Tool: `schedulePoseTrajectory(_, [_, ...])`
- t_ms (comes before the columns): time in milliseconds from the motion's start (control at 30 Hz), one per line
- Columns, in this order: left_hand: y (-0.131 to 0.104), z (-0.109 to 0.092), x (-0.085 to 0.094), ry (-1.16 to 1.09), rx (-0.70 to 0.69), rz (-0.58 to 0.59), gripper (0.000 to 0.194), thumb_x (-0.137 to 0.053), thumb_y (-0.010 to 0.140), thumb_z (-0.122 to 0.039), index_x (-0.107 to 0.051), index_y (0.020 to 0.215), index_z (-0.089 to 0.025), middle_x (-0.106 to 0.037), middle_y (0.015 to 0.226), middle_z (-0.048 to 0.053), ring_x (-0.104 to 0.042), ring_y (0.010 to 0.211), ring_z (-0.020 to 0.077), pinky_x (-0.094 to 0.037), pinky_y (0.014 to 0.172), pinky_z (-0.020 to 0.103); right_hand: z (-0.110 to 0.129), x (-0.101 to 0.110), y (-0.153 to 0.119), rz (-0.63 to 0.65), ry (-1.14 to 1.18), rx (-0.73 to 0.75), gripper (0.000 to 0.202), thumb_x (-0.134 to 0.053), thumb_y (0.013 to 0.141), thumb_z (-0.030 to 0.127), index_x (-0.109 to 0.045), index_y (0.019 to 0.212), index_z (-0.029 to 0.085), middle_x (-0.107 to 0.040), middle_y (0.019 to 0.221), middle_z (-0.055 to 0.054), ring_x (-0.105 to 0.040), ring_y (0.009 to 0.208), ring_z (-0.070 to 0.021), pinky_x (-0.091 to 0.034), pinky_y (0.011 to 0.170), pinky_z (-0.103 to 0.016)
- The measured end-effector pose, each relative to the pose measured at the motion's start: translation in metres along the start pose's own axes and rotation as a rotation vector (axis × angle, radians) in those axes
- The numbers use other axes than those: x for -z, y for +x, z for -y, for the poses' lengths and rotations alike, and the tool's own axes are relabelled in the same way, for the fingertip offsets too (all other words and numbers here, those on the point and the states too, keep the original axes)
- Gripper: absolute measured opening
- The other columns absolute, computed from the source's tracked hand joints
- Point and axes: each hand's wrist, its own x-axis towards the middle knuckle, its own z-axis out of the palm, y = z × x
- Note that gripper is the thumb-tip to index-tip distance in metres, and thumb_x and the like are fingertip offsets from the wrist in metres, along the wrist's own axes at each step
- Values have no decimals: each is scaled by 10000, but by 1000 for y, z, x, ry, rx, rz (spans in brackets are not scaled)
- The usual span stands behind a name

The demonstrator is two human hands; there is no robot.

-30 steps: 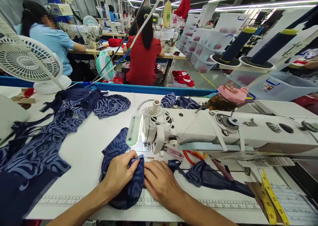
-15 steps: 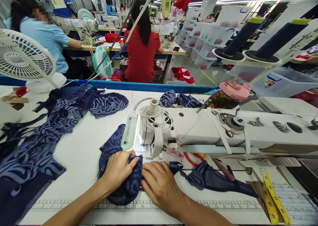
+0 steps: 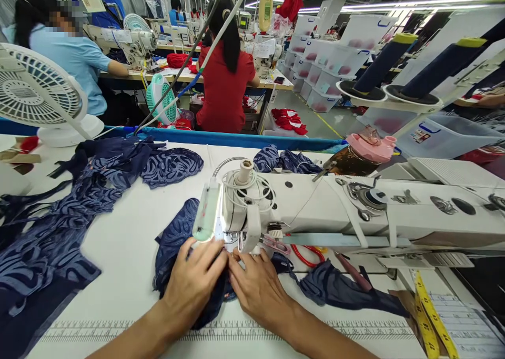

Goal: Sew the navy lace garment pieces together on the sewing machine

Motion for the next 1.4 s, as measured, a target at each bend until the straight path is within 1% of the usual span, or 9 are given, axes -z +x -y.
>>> schedulePoseTrajectory(67, [-11, -2, -5, 23, -126, -128, 281, -425, 991, -177, -646, 1163, -209, -697, 1182, 62, -566, 1223, 250, -195, 1178, 545, -2, 2, 1, 8, -13, 15, 357, -533, 933, 151, -551, 1288, 176, -634, 1018, -109, -581, 908, -266, -403, 848, -420])
schedulePoseTrajectory(133, [-15, -1, -6, 45, -127, -127, 271, -457, 995, -237, -639, 1195, -216, -698, 1199, 51, -556, 1237, 265, -35, 1189, 622, -6, 1, 2, 23, -30, 32, 401, -522, 928, 136, -532, 1326, 177, -643, 999, -112, -578, 922, -272, -399, 858, -422])
schedulePoseTrajectory(300, [1, 11, -1, 146, -257, 13, 367, -401, 978, -146, -605, 1274, -219, -625, 1330, 78, -549, 1215, 283, 74, 1143, 682, -17, -8, 11, -1, -126, 26, 438, -489, 922, 120, -520, 1359, 112, -648, 1034, -160, -569, 945, -311, -406, 871, -473])
schedulePoseTrajectory(567, [3, 15, -9, 136, -178, 35, 337, -474, 948, -133, -637, 1217, -255, -634, 1312, 68, -604, 1053, 285, -113, 1090, 740, -23, -11, 9, -72, -38, 43, 437, -449, 950, 129, -522, 1381, 134, -652, 1028, -155, -581, 947, -285, -419, 892, -491])
schedulePoseTrajectory(800, [11, 21, -11, 105, -201, 80, 316, -450, 961, -93, -628, 1200, -198, -620, 1319, 104, -634, 942, 241, -364, 1010, 668, -25, -7, 4, -142, 0, 40, 358, -438, 974, 132, -622, 1282, 149, -645, 963, -133, -577, 943, -279, -436, 869, -467])
schedulePoseTrajectory(967, [17, 23, -11, 93, -243, 28, 375, -436, 936, -44, -597, 1241, -188, -664, 1210, 125, -595, 1112, 280, -397, 999, 658, -27, -13, 4, -183, -19, 38, 352, -437, 983, 146, -617, 1285, 137, -654, 927, -132, -587, 947, -289, -439, 870, -472])
schedulePoseTrajectory(1133, [19, 26, -10, 71, -241, 16, 382, -457, 934, -62, -582, 1263, -211, -668, 1190, 113, -576, 1139, 284, -407, 992, 650, -26, -14, 4, -194, 16, 20, 304, -469, 988, 160, -640, 1237, 139, -656, 904, -126, -604, 950, -296, -443, 843, -462])
schedulePoseTrajectory(1333, [18, 29, -11, 64, -228, 28, 327, -483, 945, -102, -597, 1228, -220, -667, 1183, 109, -553, 1167, 288, -420, 991, 635, -24, -7, 2, -328, 164, 8, 147, -536, 974, 181, -682, 967, 172, -654, 876, -82, -612, 908, -257, -455, 863, -433])
schedulePoseTrajectory(1400, [19, 30, -11, 65, -216, 29, 321, -484, 946, -101, -598, 1221, -219, -666, 1185, 110, -552, 1169, 291, -423, 987, 634, -26, -5, 3, -371, 204, -5, 135, -526, 965, 168, -661, 970, 170, -652, 888, -82, -612, 894, -252, -470, 823, -403])
